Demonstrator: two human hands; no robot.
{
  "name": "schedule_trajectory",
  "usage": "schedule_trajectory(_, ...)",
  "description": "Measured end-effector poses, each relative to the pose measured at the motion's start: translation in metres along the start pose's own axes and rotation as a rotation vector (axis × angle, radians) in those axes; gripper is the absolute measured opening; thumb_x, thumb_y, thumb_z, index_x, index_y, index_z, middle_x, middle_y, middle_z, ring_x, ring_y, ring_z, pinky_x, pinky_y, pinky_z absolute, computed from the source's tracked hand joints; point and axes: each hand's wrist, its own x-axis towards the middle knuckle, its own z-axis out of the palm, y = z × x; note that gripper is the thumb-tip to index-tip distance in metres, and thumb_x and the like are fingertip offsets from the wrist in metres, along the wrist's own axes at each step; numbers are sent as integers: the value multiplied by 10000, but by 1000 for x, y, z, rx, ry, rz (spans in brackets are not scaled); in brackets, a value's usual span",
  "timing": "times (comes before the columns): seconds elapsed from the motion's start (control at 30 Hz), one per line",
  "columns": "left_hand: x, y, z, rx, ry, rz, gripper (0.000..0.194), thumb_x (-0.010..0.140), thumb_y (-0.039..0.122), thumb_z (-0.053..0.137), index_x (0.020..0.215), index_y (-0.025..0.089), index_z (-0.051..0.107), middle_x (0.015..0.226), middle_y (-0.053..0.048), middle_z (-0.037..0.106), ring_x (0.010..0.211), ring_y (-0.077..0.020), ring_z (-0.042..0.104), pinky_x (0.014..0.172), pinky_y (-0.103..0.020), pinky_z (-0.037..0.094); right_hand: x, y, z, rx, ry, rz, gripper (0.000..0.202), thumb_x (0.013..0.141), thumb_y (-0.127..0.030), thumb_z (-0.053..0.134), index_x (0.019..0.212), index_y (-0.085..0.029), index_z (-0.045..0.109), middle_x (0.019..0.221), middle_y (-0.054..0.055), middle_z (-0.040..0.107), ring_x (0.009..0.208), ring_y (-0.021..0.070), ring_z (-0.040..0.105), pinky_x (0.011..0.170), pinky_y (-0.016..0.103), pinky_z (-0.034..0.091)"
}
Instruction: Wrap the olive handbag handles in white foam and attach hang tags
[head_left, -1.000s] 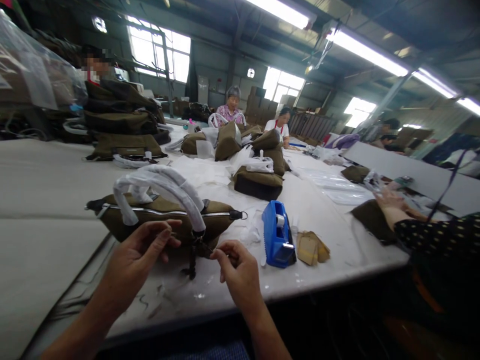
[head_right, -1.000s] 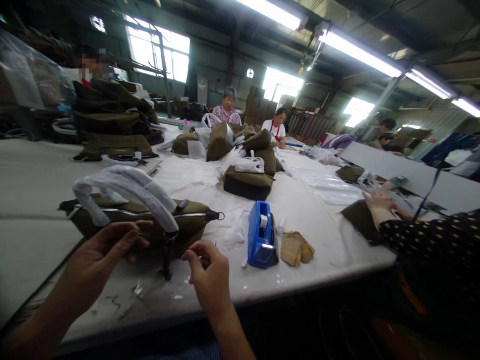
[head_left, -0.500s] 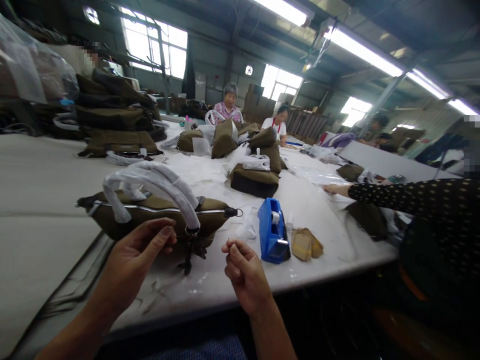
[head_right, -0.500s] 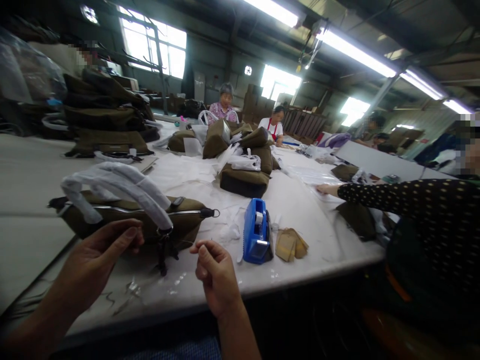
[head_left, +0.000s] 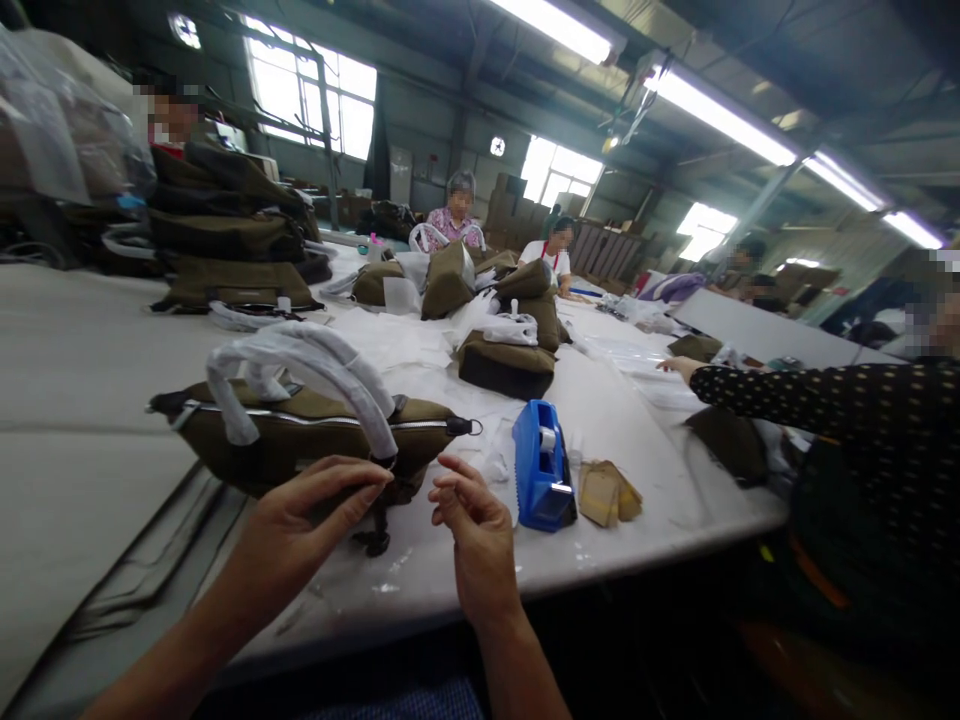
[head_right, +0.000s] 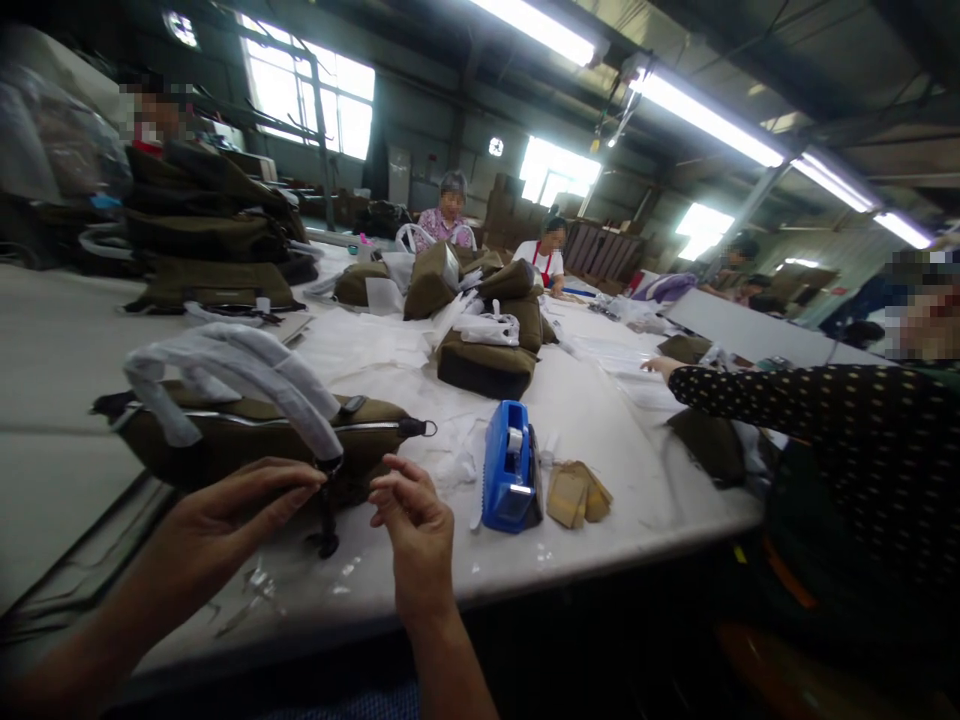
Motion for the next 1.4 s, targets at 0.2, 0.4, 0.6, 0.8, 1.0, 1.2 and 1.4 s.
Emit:
schedule_trajectory(0.2, -1, -7, 1, 11, -32, 19, 171, 889, 438, 750, 975, 329, 849, 1013, -13, 804, 951, -174, 768, 854, -190, 614, 1, 1, 13, 33, -89, 22, 233, 876, -388, 823, 1028, -213, 798, 824, 32, 762, 652, 134, 688, 632, 250, 569)
schedule_trajectory(0.4, -2, -5, 4, -41, -12, -69, 244, 836, 439, 805, 1037, 303, 828, 979, 7, 823, 883, -160, 780, 818, -167, 607, 0, 4, 18, -99, -30, -33, 167, 892, -360, 792, 969, -216, 822, 827, 35, 779, 652, 151, 716, 661, 270, 601)
schedule_trajectory(0.6, -4, -5, 7, -35, -26, -63, 306, 858, 370, 785, 1150, 279, 768, 898, 42, 806, 821, -128, 772, 801, -145, 594, 0, 2, 20, -215, -71, -152, 94, 885, -203, 768, 929, -258, 830, 783, -13, 750, 712, 135, 711, 699, 226, 590)
schedule_trajectory(0.8, -4, -6, 8, -20, -4, -13, 278, 861, 322, 777, 1136, 285, 763, 909, 65, 810, 807, -96, 774, 799, -102, 576, 0, 5, 19, -328, -93, -226, 159, 883, -160, 758, 948, -282, 838, 814, -20, 760, 736, 135, 706, 718, 220, 581)
schedule_trajectory(1.0, -7, -9, 4, 16, -6, 24, 279, 871, 289, 767, 1150, 301, 763, 922, 75, 809, 828, -86, 773, 821, -92, 566, -2, 3, 18, -452, -110, -299, 168, 904, -142, 741, 964, -270, 832, 838, -12, 770, 759, 144, 712, 745, 233, 581)
schedule_trajectory(1.2, -5, -9, 5, 26, -13, 41, 276, 873, 291, 766, 1149, 283, 764, 913, 64, 808, 812, -94, 775, 801, -102, 575, -3, 4, 19, -489, -105, -322, 141, 922, -155, 719, 963, -242, 822, 829, 5, 767, 730, 155, 710, 711, 248, 584)
schedule_trajectory(1.4, -5, -7, 6, 36, -4, 40, 275, 868, 288, 763, 1143, 285, 772, 895, 63, 807, 801, -99, 774, 797, -111, 582, -4, 1, 20, -548, -133, -392, 183, 923, -110, 702, 954, -247, 819, 814, -7, 759, 745, 139, 705, 731, 220, 568)
